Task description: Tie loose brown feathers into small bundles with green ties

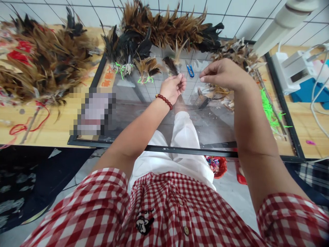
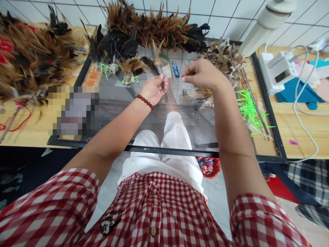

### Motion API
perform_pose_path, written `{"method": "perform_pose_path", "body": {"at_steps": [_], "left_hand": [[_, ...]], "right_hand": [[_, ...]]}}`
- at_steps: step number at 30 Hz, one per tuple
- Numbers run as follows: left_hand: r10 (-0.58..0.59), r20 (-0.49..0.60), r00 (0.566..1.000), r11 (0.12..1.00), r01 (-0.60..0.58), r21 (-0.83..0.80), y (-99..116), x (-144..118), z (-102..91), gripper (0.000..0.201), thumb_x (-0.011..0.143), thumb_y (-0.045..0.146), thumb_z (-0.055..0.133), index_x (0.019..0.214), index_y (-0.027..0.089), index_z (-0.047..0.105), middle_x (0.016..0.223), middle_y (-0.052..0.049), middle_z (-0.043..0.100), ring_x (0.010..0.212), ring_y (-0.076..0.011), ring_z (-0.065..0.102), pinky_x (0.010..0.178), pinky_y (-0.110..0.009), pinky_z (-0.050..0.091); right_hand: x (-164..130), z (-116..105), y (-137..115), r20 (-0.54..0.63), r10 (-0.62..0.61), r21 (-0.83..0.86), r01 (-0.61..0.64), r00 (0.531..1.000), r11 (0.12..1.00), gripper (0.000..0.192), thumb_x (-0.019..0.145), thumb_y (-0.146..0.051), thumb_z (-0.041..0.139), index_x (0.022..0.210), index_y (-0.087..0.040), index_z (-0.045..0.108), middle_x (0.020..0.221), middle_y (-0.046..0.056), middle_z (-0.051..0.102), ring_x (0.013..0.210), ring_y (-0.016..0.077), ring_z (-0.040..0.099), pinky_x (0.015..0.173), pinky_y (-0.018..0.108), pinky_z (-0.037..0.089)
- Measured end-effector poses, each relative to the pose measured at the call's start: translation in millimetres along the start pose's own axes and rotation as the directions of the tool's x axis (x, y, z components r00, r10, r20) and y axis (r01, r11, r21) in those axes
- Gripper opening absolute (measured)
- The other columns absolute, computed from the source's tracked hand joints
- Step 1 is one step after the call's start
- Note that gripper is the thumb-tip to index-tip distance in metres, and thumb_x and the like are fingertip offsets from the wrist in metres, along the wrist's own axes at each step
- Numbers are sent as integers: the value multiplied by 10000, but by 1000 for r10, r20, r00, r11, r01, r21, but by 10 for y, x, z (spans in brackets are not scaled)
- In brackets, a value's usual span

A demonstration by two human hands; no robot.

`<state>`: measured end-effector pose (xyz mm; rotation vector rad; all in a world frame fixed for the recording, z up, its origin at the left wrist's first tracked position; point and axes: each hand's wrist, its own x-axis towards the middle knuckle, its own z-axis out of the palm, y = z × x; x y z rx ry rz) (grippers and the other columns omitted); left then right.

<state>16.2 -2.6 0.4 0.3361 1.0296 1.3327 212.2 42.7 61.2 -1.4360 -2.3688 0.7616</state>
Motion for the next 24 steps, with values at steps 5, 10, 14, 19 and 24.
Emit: {"method": "perform_pose_path", "body": {"at_steps": [5, 10, 14, 19, 24], "left_hand": [[11, 7, 1000, 1000, -11, 22, -3, 5, -8, 157, 945, 314, 762, 902, 191, 675, 644, 48, 654, 622, -46, 643, 663, -142, 531], [12, 1, 1000, 999, -12, 47, 3, 17, -20, 162, 946, 335, 762, 911, 196, 687, 674, 34, 666, 722, -65, 701, 712, -155, 553], [3, 8, 1000, 999, -3, 49, 12, 34, -39, 192, 931, 369, 778, 918, 197, 695, 699, 27, 685, 752, -69, 719, 706, -146, 560], [-23, 74, 997, 999, 19, 45, 27, 9, -49, 186, 957, 267, 744, 829, 163, 657, 774, -6, 740, 810, -76, 740, 820, -164, 581], [-53, 149, 987, 997, 45, 59, 20, 2, -65, 188, 1015, 195, 633, 837, 137, 653, 842, -43, 774, 836, -99, 759, 926, -250, 603]], "right_hand": [[65, 124, 28, 101, -81, -337, 111, 992, 935, 339, 801, -55, 677, 1027, -262, 821, 1020, 62, 770, 862, 208, 626, 885, 364, 495], [164, 198, 142, 329, -68, -371, 195, 942, 908, 350, 720, -89, 762, 1040, -211, 835, 981, 45, 722, 862, 190, 603, 791, 308, 461], [182, 226, 204, 299, -10, -422, 142, 954, 895, 114, 754, -158, 760, 857, -185, 803, 881, 42, 700, 887, 201, 625, 831, 316, 461], [83, 234, 27, 107, -75, -295, 104, 991, 950, 58, 831, -260, 670, 794, -220, 688, 927, 66, 727, 953, 236, 661, 916, 378, 498], [43, 313, -240, -203, 9, 380, 70, 979, 922, 273, 804, -517, 705, 830, -279, 573, 777, 13, 691, 757, 188, 621, 792, 380, 561]]}}
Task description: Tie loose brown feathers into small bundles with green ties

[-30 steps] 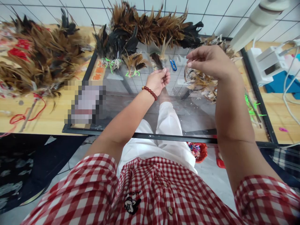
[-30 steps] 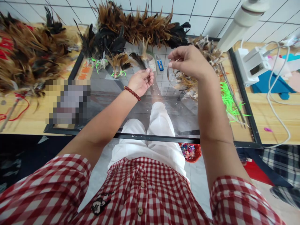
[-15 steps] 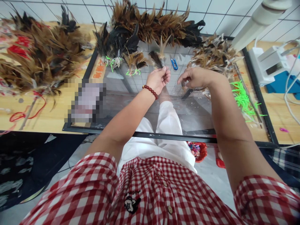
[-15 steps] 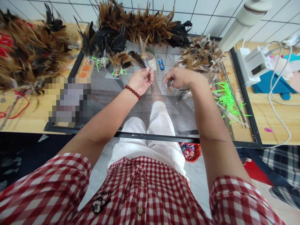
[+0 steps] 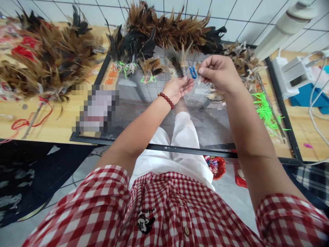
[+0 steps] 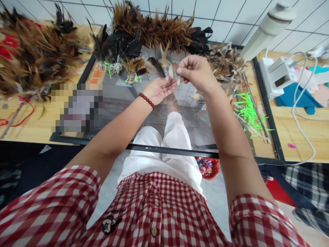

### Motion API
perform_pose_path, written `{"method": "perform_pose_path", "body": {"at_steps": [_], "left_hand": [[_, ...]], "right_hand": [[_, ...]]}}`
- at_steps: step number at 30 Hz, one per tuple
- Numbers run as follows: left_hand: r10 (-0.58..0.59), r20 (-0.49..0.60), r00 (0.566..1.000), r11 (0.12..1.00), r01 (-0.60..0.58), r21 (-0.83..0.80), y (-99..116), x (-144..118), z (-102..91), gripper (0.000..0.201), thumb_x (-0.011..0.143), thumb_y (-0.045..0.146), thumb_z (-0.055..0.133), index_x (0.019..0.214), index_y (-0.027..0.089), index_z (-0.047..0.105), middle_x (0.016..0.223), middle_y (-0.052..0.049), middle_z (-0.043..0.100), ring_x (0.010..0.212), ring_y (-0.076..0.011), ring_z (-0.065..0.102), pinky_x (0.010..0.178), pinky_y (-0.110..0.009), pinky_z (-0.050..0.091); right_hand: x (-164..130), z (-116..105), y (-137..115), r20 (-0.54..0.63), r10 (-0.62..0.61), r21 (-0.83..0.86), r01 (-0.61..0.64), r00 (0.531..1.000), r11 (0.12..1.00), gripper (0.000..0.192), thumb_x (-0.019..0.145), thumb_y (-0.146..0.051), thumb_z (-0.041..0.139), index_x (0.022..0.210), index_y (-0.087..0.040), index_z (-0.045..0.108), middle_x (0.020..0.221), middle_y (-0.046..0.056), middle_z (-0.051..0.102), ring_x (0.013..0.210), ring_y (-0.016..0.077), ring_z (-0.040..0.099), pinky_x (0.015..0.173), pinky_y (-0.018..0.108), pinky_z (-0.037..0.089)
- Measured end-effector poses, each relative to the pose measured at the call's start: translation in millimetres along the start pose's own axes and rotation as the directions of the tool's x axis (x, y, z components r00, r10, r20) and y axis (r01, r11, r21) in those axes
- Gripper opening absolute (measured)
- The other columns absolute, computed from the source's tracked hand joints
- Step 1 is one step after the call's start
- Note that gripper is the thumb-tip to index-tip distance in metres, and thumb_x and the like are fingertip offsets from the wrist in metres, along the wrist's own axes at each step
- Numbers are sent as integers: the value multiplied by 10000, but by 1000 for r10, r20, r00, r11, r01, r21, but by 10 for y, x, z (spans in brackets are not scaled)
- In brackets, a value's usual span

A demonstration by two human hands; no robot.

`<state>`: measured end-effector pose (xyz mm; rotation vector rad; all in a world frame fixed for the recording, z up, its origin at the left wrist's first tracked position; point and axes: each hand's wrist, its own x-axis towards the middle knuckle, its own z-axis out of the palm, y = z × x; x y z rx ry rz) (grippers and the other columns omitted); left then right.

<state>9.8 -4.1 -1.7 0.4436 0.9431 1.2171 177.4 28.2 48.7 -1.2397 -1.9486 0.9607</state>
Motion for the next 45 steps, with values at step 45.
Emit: {"method": "perform_pose_path", "body": {"at_steps": [45], "left_hand": [[26, -19, 999, 975, -21, 223, -45, -68, 61, 136, 918, 259, 783, 894, 170, 684, 667, 2, 721, 636, -71, 690, 769, -198, 601]], "right_hand": [[-69, -291, -89, 386, -33, -584, 272, 922, 765, 267, 828, -217, 595, 1017, -220, 784, 935, 39, 770, 906, 233, 693, 843, 358, 518]]}}
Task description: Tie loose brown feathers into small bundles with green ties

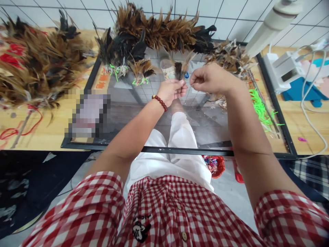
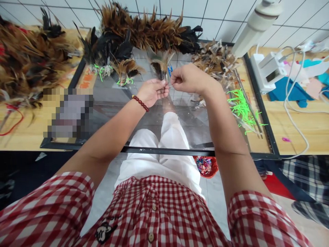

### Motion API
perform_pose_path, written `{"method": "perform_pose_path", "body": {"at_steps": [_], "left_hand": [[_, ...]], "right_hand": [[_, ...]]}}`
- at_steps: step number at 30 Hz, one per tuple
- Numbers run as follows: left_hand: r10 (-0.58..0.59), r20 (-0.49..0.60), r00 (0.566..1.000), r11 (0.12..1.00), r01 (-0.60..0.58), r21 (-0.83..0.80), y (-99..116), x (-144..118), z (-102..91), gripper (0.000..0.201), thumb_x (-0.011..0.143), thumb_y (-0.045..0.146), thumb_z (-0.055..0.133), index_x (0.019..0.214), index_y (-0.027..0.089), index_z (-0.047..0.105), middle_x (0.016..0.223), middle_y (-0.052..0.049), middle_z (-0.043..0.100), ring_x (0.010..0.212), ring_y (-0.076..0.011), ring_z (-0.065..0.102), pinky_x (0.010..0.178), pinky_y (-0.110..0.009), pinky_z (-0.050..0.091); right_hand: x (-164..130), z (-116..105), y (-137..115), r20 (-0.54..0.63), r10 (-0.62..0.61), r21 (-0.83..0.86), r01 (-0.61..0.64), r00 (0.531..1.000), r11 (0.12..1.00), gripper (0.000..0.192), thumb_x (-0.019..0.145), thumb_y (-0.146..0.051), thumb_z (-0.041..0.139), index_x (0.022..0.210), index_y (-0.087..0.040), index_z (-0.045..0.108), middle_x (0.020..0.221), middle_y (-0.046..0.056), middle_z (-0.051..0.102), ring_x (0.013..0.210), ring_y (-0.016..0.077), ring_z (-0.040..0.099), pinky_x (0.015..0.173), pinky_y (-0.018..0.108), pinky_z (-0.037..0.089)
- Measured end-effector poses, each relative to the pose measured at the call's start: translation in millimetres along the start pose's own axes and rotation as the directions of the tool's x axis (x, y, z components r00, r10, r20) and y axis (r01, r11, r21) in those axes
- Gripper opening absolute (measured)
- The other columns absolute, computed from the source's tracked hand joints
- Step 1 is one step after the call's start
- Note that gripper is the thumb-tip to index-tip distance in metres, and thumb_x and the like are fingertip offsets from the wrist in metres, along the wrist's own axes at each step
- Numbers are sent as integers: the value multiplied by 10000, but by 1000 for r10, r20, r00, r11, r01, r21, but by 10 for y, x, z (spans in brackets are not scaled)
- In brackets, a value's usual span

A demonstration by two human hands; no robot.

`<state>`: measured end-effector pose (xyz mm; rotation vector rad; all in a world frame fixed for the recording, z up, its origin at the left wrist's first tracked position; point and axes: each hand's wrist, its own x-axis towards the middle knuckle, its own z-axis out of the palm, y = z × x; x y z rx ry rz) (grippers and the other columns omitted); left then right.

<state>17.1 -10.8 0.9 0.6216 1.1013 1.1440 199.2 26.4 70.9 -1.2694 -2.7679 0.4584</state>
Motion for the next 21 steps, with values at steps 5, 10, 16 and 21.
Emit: {"method": "perform_pose_path", "body": {"at_steps": [5, 10, 16, 21], "left_hand": [[3, 22, 1000, 998, -5, 55, 11, -42, 26, 98, 933, 236, 762, 937, 163, 697, 675, -5, 726, 672, -90, 712, 797, -226, 606], [9, 42, 999, 994, -13, 106, 26, -62, 43, 163, 932, 211, 763, 823, 133, 669, 641, 8, 694, 583, -53, 646, 755, -205, 583], [0, 118, 993, 981, -23, 192, 10, -42, 15, 192, 897, 157, 790, 772, 124, 650, 598, 21, 669, 527, -32, 593, 673, -177, 552], [29, 149, 988, 977, -59, 204, 6, -51, 11, 199, 908, 172, 783, 788, 126, 631, 609, 36, 663, 525, -27, 587, 646, -169, 536]], "right_hand": [[11, -8, -112, -92, -55, -70, 49, 994, 996, 308, 874, -197, 513, 1022, -225, 781, 1126, 87, 776, 1060, 265, 696, 960, 398, 517], [47, 65, -96, -87, -38, -15, 37, 995, 999, 272, 899, -283, 556, 1043, -278, 787, 1168, 67, 791, 1168, 317, 683, 999, 443, 536], [-9, 27, -133, -181, 11, -5, -12, 983, 1000, 351, 911, -243, 561, 1203, -280, 752, 1178, 59, 807, 1115, 294, 727, 1035, 446, 544], [-39, -9, 151, -253, 257, -208, -312, 933, 927, 192, 894, -186, 623, 997, -197, 785, 1040, 135, 807, 1059, 327, 721, 973, 470, 551]]}}
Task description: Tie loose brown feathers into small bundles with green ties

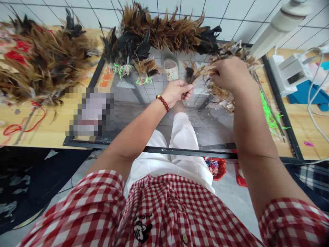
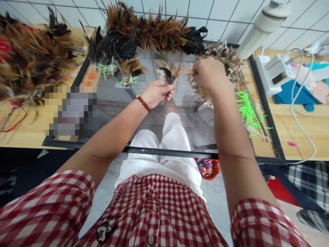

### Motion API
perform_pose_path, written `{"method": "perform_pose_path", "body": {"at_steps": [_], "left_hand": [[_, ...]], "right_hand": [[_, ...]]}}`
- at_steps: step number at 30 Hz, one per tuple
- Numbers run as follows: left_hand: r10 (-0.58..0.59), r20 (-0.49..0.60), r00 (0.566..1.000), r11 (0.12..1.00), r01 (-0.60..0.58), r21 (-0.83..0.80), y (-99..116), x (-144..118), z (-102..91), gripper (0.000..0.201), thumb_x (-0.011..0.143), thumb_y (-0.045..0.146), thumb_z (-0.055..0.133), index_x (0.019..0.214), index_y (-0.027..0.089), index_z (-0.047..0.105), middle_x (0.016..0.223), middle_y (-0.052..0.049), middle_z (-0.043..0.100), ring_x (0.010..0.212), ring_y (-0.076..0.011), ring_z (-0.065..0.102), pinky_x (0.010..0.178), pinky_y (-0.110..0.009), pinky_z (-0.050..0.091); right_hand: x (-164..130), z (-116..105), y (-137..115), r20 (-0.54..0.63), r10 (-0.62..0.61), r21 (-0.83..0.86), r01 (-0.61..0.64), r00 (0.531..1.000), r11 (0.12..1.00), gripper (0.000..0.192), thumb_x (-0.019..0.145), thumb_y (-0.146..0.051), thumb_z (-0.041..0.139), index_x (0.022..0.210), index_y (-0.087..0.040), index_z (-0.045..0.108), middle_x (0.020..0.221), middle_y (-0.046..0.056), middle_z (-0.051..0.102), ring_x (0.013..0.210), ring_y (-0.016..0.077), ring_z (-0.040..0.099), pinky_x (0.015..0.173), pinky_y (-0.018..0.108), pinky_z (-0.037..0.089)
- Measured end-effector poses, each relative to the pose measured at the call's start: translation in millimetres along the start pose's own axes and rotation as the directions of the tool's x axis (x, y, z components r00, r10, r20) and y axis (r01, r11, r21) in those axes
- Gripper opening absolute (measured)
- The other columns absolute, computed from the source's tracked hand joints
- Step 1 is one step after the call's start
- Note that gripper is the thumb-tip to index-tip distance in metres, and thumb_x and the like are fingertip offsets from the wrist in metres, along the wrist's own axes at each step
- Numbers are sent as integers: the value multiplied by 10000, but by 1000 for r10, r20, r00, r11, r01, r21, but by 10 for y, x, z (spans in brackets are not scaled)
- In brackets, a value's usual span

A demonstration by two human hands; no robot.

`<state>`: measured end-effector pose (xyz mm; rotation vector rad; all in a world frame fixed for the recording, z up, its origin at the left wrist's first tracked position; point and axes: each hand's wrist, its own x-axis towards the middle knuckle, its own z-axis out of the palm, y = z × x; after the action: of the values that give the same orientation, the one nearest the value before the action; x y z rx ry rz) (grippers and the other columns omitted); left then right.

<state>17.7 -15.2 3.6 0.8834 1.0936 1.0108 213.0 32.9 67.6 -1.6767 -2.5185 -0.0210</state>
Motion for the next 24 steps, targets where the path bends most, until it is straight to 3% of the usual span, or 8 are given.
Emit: {"method": "perform_pose_path", "body": {"at_steps": [2, 4, 8, 10, 13, 17, 21, 24], "left_hand": [[12, -19, 1000, 1000, -12, -17, 7, -6, 7, 195, 926, 177, 763, 795, 125, 628, 622, 41, 661, 533, -25, 588, 667, -174, 541], [13, -34, 999, 999, -14, -31, 13, -9, 14, 187, 937, 185, 751, 806, 124, 632, 629, 42, 660, 537, -25, 589, 681, -178, 544], [-10, -49, 999, 998, 7, -62, 10, 8, 6, 190, 933, 218, 764, 816, 129, 645, 639, 39, 664, 553, -28, 606, 690, -175, 543], [-7, -67, 998, 994, 0, -107, 2, 27, -11, 174, 931, 234, 769, 836, 136, 661, 661, 35, 680, 585, -34, 633, 712, -175, 554], [0, -101, 995, 980, -20, -200, -6, 60, -44, 148, 948, 240, 750, 860, 148, 675, 692, 28, 705, 633, -36, 666, 742, -162, 567], [-21, -129, 991, 958, -17, -286, -8, 95, -77, 130, 979, 239, 708, 883, 157, 679, 721, 19, 730, 700, -42, 711, 793, -152, 584], [-55, -152, 987, 950, 5, -313, -9, 106, -80, 138, 965, 291, 733, 941, 161, 694, 803, -12, 772, 846, -91, 777, 891, -204, 611], [-59, -161, 985, 952, 7, -305, -7, 87, -62, 167, 963, 317, 737, 965, 159, 684, 866, -37, 793, 955, -130, 795, 965, -257, 612]], "right_hand": [[52, 86, 104, 155, 15, -29, -10, 988, 1000, 95, 825, -166, 732, 892, -210, 783, 920, 94, 793, 965, 293, 712, 922, 429, 551], [97, 172, 148, 260, -12, 2, 12, 965, 1000, 117, 785, -158, 768, 886, -214, 790, 867, 64, 775, 917, 269, 705, 888, 393, 537], [120, 192, 91, 317, -66, 108, 33, 946, 994, 108, 823, -192, 695, 891, -215, 777, 915, 64, 774, 918, 247, 698, 866, 368, 507], [96, 123, 40, 267, -105, 255, 35, 958, 966, 160, 848, -208, 650, 958, -227, 764, 981, 60, 784, 920, 224, 675, 862, 364, 499], [49, 30, -30, 135, -53, 523, -25, 989, 852, 169, 886, -329, 635, 1007, -271, 738, 1029, 37, 798, 980, 218, 656, 899, 385, 496], [28, 52, -106, 128, -89, 727, -33, 988, 686, 131, 860, -419, 675, 919, -302, 682, 953, 11, 798, 937, 213, 672, 888, 397, 515], [58, 148, -164, 84, -154, 710, 49, 985, 702, 43, 842, -327, 681, 845, -289, 700, 903, 15, 788, 878, 222, 685, 886, 411, 542], [67, 191, -206, 48, -167, 665, 93, 985, 741, 97, 849, -248, 664, 878, -284, 749, 911, 11, 795, 928, 230, 705, 937, 418, 545]]}}
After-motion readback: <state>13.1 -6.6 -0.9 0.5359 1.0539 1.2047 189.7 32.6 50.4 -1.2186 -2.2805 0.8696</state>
